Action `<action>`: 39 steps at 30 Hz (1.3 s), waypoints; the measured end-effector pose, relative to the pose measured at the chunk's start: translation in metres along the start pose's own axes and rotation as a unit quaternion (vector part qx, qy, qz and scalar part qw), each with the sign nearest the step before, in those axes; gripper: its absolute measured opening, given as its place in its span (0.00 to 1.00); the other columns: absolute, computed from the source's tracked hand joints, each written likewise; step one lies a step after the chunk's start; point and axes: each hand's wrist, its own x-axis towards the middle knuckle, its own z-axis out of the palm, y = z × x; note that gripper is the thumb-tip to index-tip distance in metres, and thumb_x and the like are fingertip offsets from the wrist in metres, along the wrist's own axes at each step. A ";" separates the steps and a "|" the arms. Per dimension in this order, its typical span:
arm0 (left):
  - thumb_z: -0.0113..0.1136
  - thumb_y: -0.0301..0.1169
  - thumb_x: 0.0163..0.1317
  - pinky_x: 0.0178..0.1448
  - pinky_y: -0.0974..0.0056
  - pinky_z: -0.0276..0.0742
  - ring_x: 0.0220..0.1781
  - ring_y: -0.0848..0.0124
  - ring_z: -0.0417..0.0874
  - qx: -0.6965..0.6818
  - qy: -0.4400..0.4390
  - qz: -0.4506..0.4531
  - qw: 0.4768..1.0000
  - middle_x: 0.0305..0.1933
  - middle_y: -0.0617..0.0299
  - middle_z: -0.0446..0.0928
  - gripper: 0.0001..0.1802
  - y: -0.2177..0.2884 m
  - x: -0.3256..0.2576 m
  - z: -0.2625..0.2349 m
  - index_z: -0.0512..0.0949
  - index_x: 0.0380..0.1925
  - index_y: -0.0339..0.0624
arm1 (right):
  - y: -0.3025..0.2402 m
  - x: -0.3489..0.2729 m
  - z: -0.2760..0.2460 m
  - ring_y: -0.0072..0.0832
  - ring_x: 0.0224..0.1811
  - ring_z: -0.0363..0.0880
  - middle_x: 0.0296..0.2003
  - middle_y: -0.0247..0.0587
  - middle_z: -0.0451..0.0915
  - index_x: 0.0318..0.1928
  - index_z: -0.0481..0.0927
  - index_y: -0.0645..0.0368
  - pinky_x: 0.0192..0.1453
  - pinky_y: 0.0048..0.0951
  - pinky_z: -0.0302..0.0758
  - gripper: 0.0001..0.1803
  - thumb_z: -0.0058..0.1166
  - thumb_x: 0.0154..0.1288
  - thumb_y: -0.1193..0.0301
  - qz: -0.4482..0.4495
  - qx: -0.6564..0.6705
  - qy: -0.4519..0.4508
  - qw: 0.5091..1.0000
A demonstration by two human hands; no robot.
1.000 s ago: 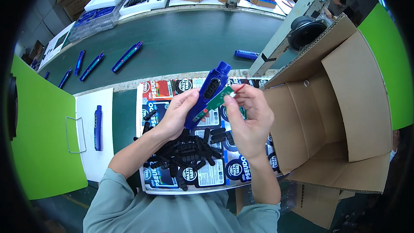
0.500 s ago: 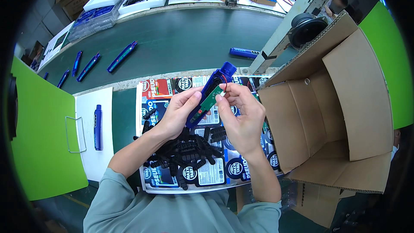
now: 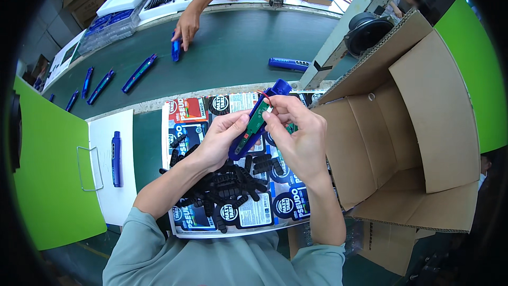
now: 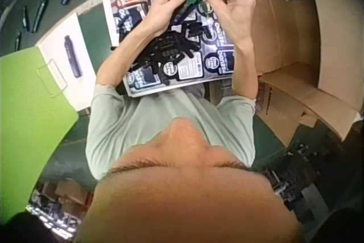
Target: The person inserts a green circuit board into a blue plastic casing and secures it with a black plastic clip. This process is repeated multiple times with different units, placing the finished assemblies on the table.
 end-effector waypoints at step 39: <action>0.50 0.42 0.82 0.43 0.73 0.79 0.42 0.79 0.83 -0.007 0.026 0.044 0.999 0.45 0.64 0.83 0.24 -0.009 0.001 0.015 0.75 0.68 0.38 | -0.004 -0.007 0.005 0.23 0.28 0.78 0.37 0.39 0.80 0.50 0.84 0.64 0.34 0.26 0.77 0.16 0.68 0.61 0.80 -0.093 -0.151 0.064 0.982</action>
